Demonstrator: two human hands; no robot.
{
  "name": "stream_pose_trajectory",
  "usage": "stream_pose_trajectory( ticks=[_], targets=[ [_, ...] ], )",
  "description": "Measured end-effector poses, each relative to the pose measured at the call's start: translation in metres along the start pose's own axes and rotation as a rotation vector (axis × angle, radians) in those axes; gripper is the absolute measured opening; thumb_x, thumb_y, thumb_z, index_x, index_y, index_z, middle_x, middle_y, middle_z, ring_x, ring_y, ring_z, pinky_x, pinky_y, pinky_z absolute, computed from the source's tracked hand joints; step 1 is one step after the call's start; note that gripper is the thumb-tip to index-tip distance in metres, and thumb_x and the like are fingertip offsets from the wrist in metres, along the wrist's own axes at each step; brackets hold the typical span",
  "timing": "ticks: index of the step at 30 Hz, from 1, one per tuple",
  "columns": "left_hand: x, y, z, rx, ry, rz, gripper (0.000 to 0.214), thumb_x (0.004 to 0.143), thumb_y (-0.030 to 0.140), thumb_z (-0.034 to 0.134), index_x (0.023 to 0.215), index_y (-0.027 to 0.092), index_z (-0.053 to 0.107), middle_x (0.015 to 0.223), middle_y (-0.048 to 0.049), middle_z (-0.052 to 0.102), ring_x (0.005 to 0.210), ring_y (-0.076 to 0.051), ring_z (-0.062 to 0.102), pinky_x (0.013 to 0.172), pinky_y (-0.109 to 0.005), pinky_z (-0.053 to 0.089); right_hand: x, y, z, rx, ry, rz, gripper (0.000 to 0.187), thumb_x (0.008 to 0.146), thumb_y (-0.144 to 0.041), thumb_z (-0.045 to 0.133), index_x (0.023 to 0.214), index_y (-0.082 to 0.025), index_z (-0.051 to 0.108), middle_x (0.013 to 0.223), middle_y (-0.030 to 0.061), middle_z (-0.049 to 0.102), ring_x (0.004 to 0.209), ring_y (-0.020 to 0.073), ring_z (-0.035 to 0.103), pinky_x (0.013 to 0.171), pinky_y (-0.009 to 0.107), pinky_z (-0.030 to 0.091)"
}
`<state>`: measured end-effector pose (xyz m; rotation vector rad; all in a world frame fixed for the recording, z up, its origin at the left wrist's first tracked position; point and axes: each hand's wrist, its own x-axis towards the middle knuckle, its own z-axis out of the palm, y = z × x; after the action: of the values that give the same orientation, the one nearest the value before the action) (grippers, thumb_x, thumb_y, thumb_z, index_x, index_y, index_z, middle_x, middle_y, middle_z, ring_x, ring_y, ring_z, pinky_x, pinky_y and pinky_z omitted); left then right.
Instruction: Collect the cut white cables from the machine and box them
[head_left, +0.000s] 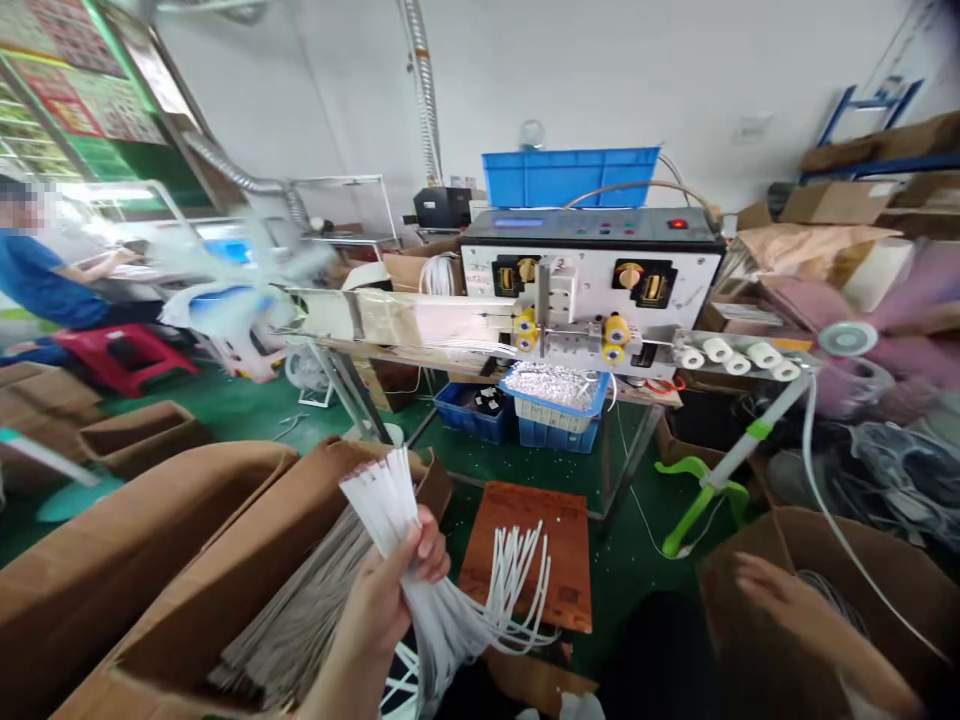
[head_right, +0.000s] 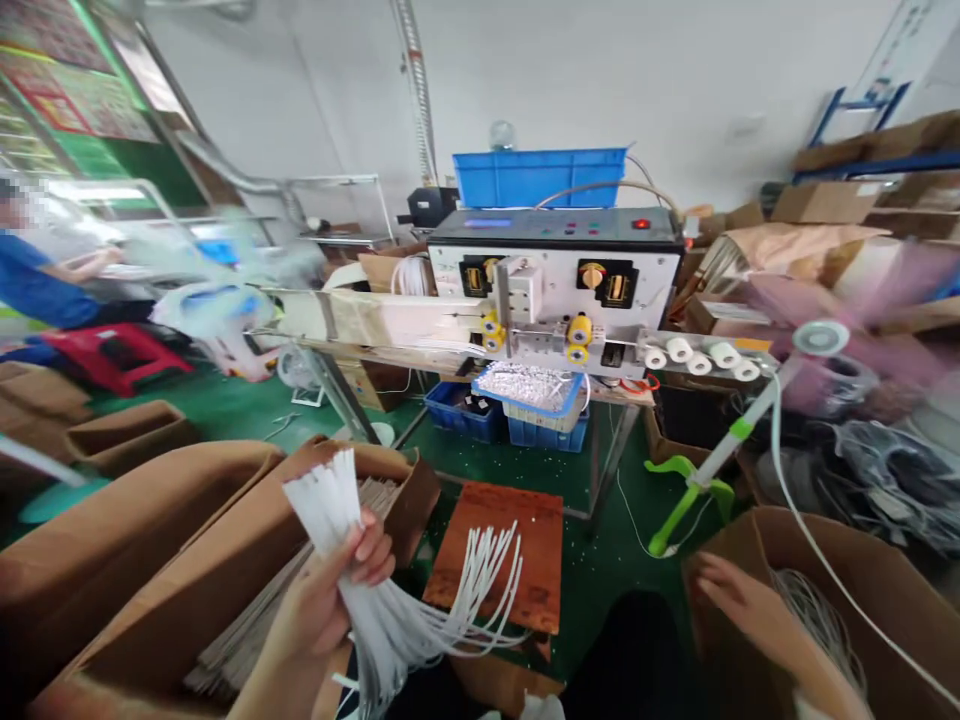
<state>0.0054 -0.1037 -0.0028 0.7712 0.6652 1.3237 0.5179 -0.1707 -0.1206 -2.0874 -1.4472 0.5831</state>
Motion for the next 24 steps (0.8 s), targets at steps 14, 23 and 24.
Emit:
stream_pose_trajectory(
  ticks=[14, 23, 24],
  targets=[
    [-0.011, -0.005, -0.037, -0.093, 0.065, -0.074, 0.030, 0.081, 0.038, 0.077, 0.095, 0.018, 0.060, 0.069, 0.0039, 0.042, 0.055, -0.005, 0.034, 0.053, -0.023, 0.030, 0.119, -0.385, 0.153, 1.134, -0.347, -0.368, 0.044, 0.075, -0.041, 0.075, 0.115, -0.025, 0.066, 0.125, 0.0063, 0.064, 0.089, 0.0154, 0.065, 0.066, 0.025, 0.053],
    [-0.011, 0.002, -0.031, -0.123, 0.068, -0.076, 0.032, 0.078, 0.037, 0.080, 0.096, 0.017, 0.062, 0.070, 0.0032, 0.043, 0.057, -0.006, 0.037, 0.055, -0.023, 0.032, 0.188, -0.475, 0.158, 1.445, -0.001, 0.050, 0.016, 0.084, -0.036, 0.060, 0.091, -0.024, 0.052, 0.091, -0.0009, 0.063, 0.083, 0.0124, 0.060, 0.062, 0.020, 0.047],
    [-0.011, 0.002, -0.031, -0.124, 0.068, -0.074, 0.032, 0.078, 0.037, 0.079, 0.097, 0.017, 0.062, 0.070, 0.0031, 0.044, 0.057, -0.006, 0.037, 0.055, -0.023, 0.033, 0.193, -0.480, 0.159, 1.434, 0.012, 0.029, 0.017, 0.086, -0.038, 0.058, 0.092, -0.024, 0.051, 0.088, -0.0017, 0.062, 0.083, 0.0119, 0.059, 0.062, 0.020, 0.045]
  ],
)
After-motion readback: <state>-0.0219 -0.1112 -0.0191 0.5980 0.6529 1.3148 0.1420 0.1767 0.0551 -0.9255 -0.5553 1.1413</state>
